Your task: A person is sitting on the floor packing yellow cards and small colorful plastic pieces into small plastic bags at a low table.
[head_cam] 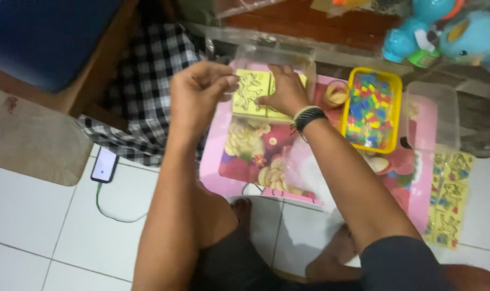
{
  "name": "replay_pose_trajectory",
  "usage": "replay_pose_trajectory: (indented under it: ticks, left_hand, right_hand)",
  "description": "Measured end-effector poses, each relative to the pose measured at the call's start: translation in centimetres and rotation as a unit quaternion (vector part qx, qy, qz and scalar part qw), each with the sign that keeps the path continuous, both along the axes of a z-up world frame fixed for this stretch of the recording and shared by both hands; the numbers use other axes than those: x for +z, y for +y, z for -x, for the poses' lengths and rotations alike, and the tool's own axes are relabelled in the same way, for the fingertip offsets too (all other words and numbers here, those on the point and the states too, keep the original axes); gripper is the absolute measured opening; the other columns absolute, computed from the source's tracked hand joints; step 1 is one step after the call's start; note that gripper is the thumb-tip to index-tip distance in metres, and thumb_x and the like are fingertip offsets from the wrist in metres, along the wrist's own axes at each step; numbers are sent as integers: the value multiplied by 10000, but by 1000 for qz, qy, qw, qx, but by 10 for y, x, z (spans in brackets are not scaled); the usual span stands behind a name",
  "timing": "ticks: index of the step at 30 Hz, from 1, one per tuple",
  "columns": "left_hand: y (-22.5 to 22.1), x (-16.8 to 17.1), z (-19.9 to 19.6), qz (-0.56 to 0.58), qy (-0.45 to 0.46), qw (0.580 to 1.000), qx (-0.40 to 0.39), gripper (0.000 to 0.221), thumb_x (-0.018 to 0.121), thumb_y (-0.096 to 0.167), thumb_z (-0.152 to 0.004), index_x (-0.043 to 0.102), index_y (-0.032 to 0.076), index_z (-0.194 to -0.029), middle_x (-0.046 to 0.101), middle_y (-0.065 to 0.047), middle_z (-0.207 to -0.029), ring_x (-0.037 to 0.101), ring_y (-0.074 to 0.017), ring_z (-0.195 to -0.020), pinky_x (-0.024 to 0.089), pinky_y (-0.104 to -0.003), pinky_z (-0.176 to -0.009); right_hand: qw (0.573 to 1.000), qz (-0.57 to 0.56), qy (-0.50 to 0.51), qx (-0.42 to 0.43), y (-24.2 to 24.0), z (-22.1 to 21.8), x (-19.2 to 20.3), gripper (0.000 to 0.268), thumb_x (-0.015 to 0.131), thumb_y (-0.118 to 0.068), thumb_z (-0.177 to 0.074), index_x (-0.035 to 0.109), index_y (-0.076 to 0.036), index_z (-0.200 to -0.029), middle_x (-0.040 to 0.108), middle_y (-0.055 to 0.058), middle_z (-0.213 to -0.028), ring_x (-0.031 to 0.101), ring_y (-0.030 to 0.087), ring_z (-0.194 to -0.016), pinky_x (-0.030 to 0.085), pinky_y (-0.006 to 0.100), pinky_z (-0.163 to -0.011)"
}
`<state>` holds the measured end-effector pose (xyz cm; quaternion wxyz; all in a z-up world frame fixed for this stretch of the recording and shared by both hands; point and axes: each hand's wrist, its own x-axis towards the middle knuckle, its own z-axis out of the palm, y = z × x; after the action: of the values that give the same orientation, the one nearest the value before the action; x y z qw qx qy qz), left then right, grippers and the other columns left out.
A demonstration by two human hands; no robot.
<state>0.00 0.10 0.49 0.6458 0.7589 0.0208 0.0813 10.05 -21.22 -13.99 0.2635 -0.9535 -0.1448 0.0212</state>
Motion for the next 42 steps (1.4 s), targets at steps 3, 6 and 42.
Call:
replay_pose_trajectory:
  ticks: [3,6,42]
  left_hand:
    - [0,0,-2,14,-12,1000,-4,120,796,32,-858,765,17,-973,765,-49,-740,721,-92,-645,612,-203,-588]
    - [1,-1,-4,32,-30,999,-24,122,784,28,-857,767,14,-977,772,-49,-777,723,-89,-673,595,-202,-601]
    - [-117,-15,57,83,152,932,-320,145,726,34,-905,745,-52,-1021,783,-112,-836,728,-128,-725,613,-240,-691]
  right_hand:
    - [994,98,28,-24,20,-5,9,974,992,-358,-553,578,-70,-1387,559,171,-1340,562,395,-1184,475,503,-994]
    - [992,127,-1,-24,27,0,10,862,992,-335,-561,612,-54,-1282,562,170,-1254,585,390,-1090,514,510,-910]
    - [874,-460,-77,-140,-157,190,157,111,669,89,-1025,590,25,-981,653,97,-891,680,147,-718,617,245,-720]
